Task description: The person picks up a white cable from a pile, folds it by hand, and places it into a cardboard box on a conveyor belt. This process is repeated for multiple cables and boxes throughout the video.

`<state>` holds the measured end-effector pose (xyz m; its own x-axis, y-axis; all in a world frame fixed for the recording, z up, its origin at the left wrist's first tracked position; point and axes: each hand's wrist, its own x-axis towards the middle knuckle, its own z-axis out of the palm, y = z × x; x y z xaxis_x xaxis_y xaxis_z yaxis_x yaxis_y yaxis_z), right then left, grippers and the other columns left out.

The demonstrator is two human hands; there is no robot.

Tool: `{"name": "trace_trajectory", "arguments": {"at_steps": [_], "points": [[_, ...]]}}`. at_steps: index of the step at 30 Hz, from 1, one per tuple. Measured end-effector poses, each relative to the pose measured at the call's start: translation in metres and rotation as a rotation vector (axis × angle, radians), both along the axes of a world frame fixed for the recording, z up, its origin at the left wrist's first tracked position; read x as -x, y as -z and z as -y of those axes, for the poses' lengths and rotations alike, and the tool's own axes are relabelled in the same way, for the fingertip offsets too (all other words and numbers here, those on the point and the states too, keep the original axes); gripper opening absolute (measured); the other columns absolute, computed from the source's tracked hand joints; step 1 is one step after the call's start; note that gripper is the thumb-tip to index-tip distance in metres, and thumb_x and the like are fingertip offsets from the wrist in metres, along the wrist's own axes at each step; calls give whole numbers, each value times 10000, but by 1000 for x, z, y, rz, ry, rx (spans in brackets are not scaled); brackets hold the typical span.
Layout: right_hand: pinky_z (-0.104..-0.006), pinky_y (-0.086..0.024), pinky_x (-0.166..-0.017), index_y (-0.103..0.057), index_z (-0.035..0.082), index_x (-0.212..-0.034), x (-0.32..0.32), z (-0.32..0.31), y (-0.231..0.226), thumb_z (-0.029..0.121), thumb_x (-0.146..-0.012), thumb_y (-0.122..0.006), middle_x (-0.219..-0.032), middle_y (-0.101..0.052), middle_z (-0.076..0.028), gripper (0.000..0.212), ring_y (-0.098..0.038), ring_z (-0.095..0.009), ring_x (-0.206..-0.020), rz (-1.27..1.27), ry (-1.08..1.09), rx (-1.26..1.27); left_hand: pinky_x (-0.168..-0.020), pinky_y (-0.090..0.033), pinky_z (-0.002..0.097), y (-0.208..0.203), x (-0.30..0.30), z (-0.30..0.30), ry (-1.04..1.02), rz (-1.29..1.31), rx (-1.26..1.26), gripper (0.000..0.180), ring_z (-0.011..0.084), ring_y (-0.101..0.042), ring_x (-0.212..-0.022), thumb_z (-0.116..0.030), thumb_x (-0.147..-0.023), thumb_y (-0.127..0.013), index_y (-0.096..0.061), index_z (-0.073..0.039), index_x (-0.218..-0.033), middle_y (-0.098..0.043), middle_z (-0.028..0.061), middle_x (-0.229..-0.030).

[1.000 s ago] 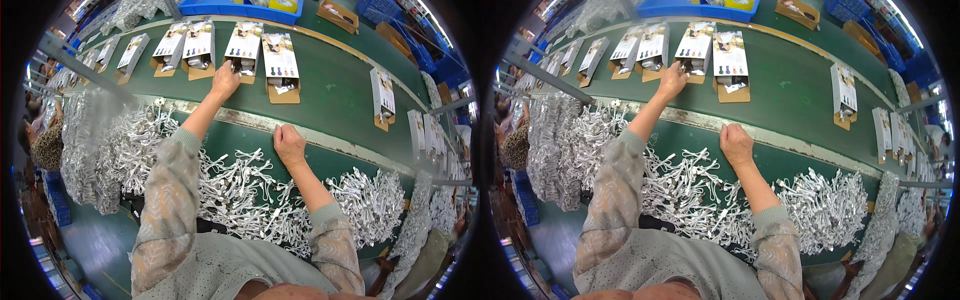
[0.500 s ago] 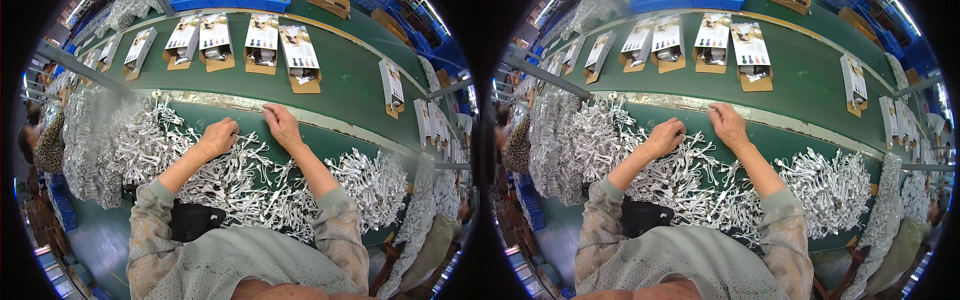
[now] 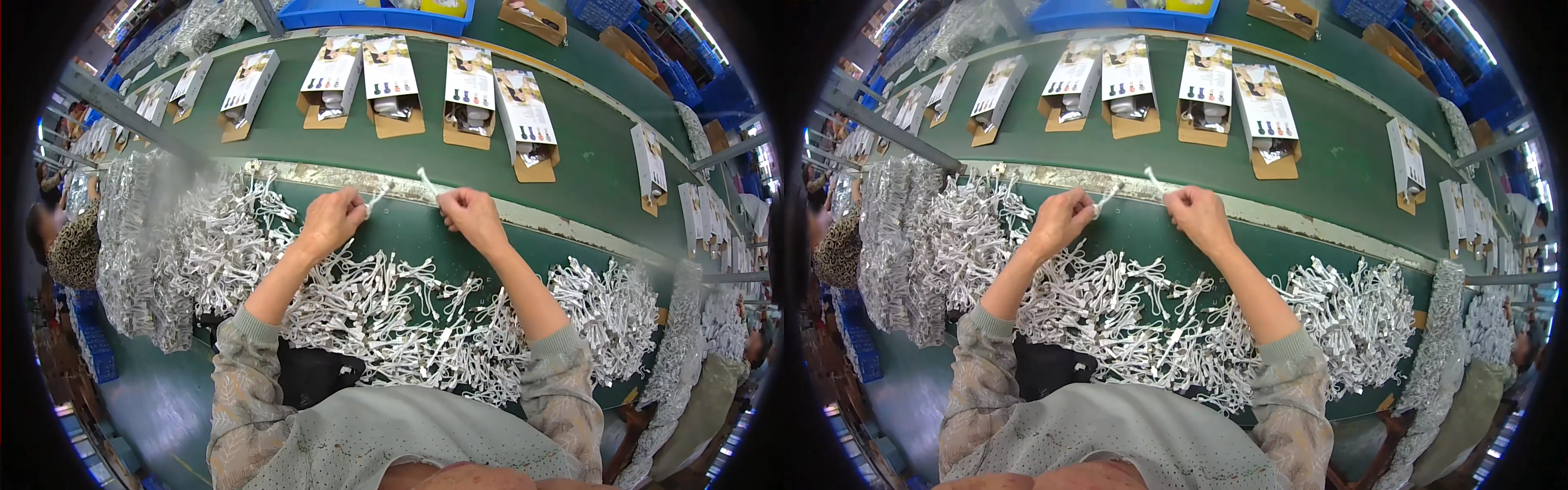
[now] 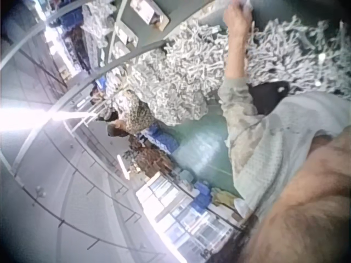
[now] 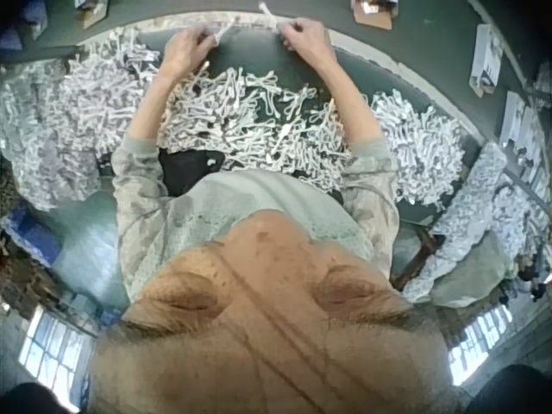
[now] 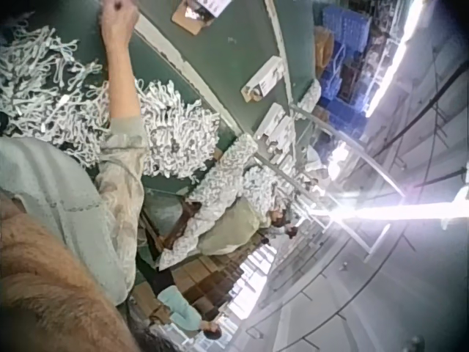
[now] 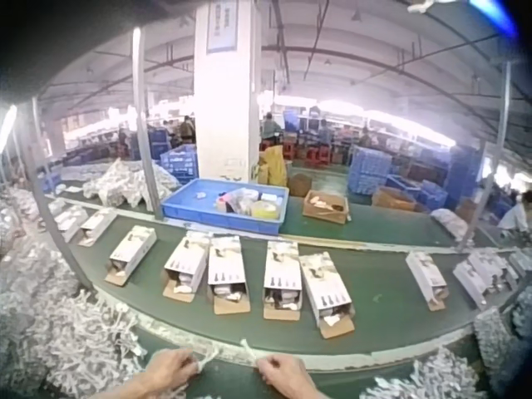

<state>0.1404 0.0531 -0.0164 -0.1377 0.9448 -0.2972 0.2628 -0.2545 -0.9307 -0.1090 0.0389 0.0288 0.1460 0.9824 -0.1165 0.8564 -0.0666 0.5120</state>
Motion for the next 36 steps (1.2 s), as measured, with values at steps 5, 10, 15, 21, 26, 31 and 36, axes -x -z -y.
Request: {"name": "trace_trajectory", "arguments": {"at_steps": [5, 10, 15, 21, 26, 31, 36], "points": [[-328, -487, -546, -638, -24, -646, 27, -64, 8, 271, -802, -550, -550, -602, -97, 345, -599, -174, -499, -16, 303, -85, -626, -485, 417, 11, 15, -42, -223, 50, -220, 118, 323, -628, -666, -165, -803, -590, -603, -48, -791, -647, 127, -694], [-435, -501, -680, -672, -17, -660, 29, -127, 58, 258, -765, -533, -694, -629, -230, 325, -628, -384, -659, 354, 321, -241, -681, -482, 445, 25, 8, -97, -349, -15, -256, 152, 338, -633, -726, -186, -800, -592, -607, -35, -781, -650, 155, -719], [-461, -487, -725, -696, 7, -727, 37, -154, 63, 262, -776, -571, -765, -639, -228, 288, -627, -396, -748, 460, 427, -274, -735, -479, 457, 54, 11, -143, -437, -102, -326, 157, 377, -622, -794, -171, -804, -565, -612, -21, -809, -649, 192, -788], [-415, -466, -724, -611, -15, -947, 4, -144, 93, 243, -830, -586, -788, -654, -179, 284, -624, -356, -745, 198, 630, -409, -848, -458, 405, 57, -22, -134, -132, 122, -222, 355, 356, -614, -932, -96, -797, -580, -546, 18, -1132, -635, 223, -983], [-361, -462, -559, -593, 11, -840, 5, -50, 46, 184, -865, -582, -640, -597, -146, 175, -595, -276, -574, 246, 351, -509, -879, -467, 386, 8, -40, -28, 408, 75, 110, 363, 342, -588, -962, -181, -773, -652, -578, -15, -1087, -611, 181, -1047], [-348, -464, -524, -570, 49, -796, 11, 0, 53, 84, -802, -624, -657, -579, -106, 64, -588, -269, -575, 310, 172, -652, -752, -472, 405, 24, -46, 40, 620, -122, 70, 283, 290, -567, -884, -157, -702, -686, -612, -48, -953, -571, 111, -864], [-360, -477, -546, -542, 63, -797, 10, 0, 61, 79, -787, -620, -700, -581, -102, 80, -597, -278, -635, 483, 150, -870, -632, -484, 286, 9, -24, 26, 232, 139, 260, 135, 168, -594, -665, -106, -751, -654, -659, -10, -845, -612, 57, -770]]}}
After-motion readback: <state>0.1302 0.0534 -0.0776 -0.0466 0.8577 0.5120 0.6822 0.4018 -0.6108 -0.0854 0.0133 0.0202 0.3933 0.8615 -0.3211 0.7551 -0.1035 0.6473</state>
